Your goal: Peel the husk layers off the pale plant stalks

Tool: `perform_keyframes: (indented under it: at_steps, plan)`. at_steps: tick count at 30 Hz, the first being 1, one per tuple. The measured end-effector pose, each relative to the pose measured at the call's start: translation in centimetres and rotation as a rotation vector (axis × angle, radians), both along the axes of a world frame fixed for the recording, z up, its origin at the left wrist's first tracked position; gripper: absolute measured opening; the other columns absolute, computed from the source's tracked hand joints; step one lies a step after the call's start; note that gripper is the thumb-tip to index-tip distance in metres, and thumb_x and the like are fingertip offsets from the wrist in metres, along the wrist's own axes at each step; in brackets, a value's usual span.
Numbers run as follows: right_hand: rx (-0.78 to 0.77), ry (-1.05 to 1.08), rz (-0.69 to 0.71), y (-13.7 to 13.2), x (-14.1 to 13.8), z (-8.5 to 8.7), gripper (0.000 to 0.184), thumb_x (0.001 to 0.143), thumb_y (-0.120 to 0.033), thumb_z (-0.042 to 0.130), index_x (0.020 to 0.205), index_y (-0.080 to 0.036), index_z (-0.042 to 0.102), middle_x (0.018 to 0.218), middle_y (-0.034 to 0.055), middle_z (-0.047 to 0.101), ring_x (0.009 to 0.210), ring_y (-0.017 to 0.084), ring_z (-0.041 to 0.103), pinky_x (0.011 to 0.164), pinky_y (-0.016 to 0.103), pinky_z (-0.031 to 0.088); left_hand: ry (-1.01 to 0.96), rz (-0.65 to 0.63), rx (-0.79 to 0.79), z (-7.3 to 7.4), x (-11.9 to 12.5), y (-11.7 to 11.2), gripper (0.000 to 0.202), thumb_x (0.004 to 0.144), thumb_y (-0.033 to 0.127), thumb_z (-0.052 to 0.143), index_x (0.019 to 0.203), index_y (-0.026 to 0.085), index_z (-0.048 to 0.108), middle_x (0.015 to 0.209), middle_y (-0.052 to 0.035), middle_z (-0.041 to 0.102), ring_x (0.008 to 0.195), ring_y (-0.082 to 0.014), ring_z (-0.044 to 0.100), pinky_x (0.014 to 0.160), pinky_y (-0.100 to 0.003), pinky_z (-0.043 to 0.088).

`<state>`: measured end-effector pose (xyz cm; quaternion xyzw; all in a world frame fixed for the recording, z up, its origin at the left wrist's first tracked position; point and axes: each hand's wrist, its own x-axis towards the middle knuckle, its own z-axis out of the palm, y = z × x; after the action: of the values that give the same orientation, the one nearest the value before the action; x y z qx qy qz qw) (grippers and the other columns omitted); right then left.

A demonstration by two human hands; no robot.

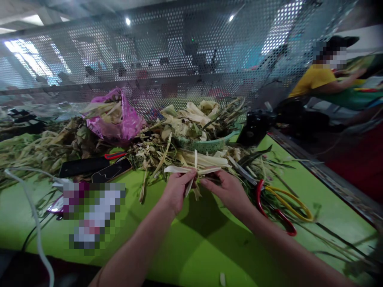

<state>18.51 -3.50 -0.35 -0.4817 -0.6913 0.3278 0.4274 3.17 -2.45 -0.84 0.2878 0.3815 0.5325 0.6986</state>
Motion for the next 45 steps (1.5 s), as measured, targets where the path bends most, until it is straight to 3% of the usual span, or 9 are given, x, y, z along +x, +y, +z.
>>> perform_keyframes:
  at_steps: [4, 12, 14, 19, 25, 29, 34, 41, 45]
  plan:
    - [0.146, -0.112, -0.094, -0.2, 0.0, 0.2, 0.021, 0.081, -0.037, 0.063, 0.090, -0.019, 0.067, 0.091, 0.0056, 0.070, 0.086, 0.023, 0.063, 0.080, 0.037, 0.048, 0.039, -0.033, 0.030, -0.4, 0.3, -0.1, 0.029, 0.059, 0.033, 0.080, 0.074, 0.012, 0.069, 0.066, -0.0026, 0.063, 0.055, -0.0074, 0.050, 0.053, -0.020, 0.038]
    - [-0.097, 0.114, 0.054, 0.1, -0.2, 0.4, 0.020, 0.083, -0.037, 0.059, 0.080, -0.018, 0.063, 0.077, 0.0021, 0.066, 0.074, 0.019, 0.061, 0.068, 0.029, 0.048, 0.082, -0.073, 0.076, -0.3, 0.1, -0.2, 0.026, 0.066, 0.033, 0.077, 0.079, 0.014, 0.068, 0.071, -0.0021, 0.062, 0.060, -0.0081, 0.050, 0.058, -0.020, 0.040]
    - [-0.073, 0.083, 0.014, 0.0, 0.0, 0.9, 0.022, 0.080, -0.039, 0.063, 0.081, -0.018, 0.062, 0.075, 0.0017, 0.064, 0.070, 0.018, 0.060, 0.064, 0.028, 0.046, 0.112, -0.057, 0.132, -0.1, 0.0, -0.2, 0.023, 0.069, 0.033, 0.074, 0.080, 0.014, 0.066, 0.072, -0.0018, 0.062, 0.063, -0.0089, 0.051, 0.061, -0.021, 0.039]
    - [0.100, -0.088, -0.091, -0.1, 0.7, 1.5, 0.019, 0.082, -0.038, 0.060, 0.080, -0.019, 0.064, 0.078, 0.0026, 0.066, 0.074, 0.019, 0.059, 0.070, 0.030, 0.045, 0.194, -0.054, 0.233, 0.4, 0.1, -0.3, 0.021, 0.070, 0.033, 0.072, 0.079, 0.014, 0.067, 0.073, -0.0027, 0.063, 0.067, -0.0114, 0.052, 0.066, -0.022, 0.040]
    - [0.060, -0.103, -0.095, 0.7, 1.2, 0.7, 0.023, 0.084, -0.040, 0.056, 0.076, -0.019, 0.061, 0.071, 0.0018, 0.062, 0.068, 0.018, 0.055, 0.065, 0.030, 0.043, 0.155, -0.059, 0.254, 1.0, 0.6, -0.6, 0.022, 0.068, 0.033, 0.075, 0.081, 0.015, 0.070, 0.079, -0.0045, 0.066, 0.077, -0.0148, 0.055, 0.075, -0.024, 0.041]
    - [-0.021, -0.027, -0.084, 1.0, 1.3, 0.7, 0.025, 0.081, -0.043, 0.059, 0.076, -0.018, 0.060, 0.070, 0.0019, 0.061, 0.067, 0.018, 0.055, 0.064, 0.030, 0.044, 0.101, -0.095, 0.228, 0.7, 0.5, -0.6, 0.023, 0.067, 0.033, 0.075, 0.078, 0.015, 0.070, 0.073, -0.0036, 0.064, 0.068, -0.0129, 0.053, 0.068, -0.023, 0.040]
    - [-0.019, -0.027, -0.038, 0.9, 1.2, 1.1, 0.024, 0.079, -0.042, 0.061, 0.077, -0.018, 0.062, 0.074, 0.0031, 0.064, 0.071, 0.019, 0.057, 0.067, 0.031, 0.046, 0.213, -0.141, 0.225, 0.4, -0.1, -0.2, 0.026, 0.068, 0.035, 0.074, 0.084, 0.014, 0.071, 0.076, -0.0042, 0.065, 0.066, -0.0118, 0.051, 0.064, -0.023, 0.039]
    - [-0.062, 0.086, -0.033, 0.8, 1.3, 1.1, 0.025, 0.079, -0.042, 0.062, 0.075, -0.017, 0.061, 0.070, 0.0001, 0.058, 0.067, 0.015, 0.053, 0.064, 0.028, 0.043, 0.172, -0.175, 0.242, 1.0, 0.0, -0.4, 0.023, 0.069, 0.025, 0.072, 0.091, 0.017, 0.072, 0.096, -0.0071, 0.069, 0.090, -0.0151, 0.059, 0.085, -0.023, 0.042]
    - [-0.047, 0.093, -0.032, 0.8, 1.3, 0.8, 0.021, 0.080, -0.039, 0.060, 0.075, -0.018, 0.059, 0.070, -0.0006, 0.056, 0.068, 0.015, 0.051, 0.065, 0.028, 0.042, 0.241, -0.205, 0.307, 0.6, 0.2, -0.3, 0.022, 0.069, 0.022, 0.070, 0.091, 0.018, 0.072, 0.093, -0.0058, 0.070, 0.095, -0.0187, 0.059, 0.091, -0.029, 0.041]
